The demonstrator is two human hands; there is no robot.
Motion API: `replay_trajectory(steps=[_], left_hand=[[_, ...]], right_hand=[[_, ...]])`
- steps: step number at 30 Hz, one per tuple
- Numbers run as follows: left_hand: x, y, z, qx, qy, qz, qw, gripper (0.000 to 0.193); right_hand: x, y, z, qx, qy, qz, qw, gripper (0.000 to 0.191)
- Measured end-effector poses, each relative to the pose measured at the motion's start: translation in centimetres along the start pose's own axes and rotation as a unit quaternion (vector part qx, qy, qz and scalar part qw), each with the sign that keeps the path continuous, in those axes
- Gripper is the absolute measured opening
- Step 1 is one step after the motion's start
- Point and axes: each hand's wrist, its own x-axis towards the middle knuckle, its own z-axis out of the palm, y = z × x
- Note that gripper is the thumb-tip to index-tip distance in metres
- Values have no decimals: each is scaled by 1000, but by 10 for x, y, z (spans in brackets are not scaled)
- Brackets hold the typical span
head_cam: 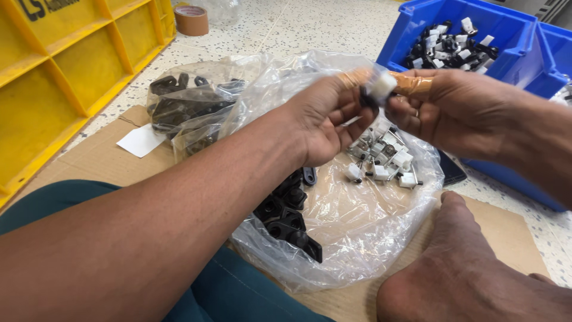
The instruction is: The person sits on the floor with a plastic-lined tray of small black brackets and white roller pieces on their lap. They pick up a black bracket and a white roller, press the roller into the bracket by hand to snap it together, and place the assembled part aside, repeating this with one part at a time.
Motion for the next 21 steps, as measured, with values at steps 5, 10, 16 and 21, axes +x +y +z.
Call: replay_trajectory(steps=[5,10,16,21], left_hand=[[-4,-15,12,46,25,57,997,36],[3,-27,9,55,95,71,991,33],[5,-15,8,103,77,51,990,23],[0,-9,13,212,37,98,972,21]], right_hand=[[-9,16,21,110,156,26,981,21],[-26,31,50,53,224,10,973,23],[-23,25,48,4,186,-26,982,43],[-16,20,37,-136,153,-85,975,27]])
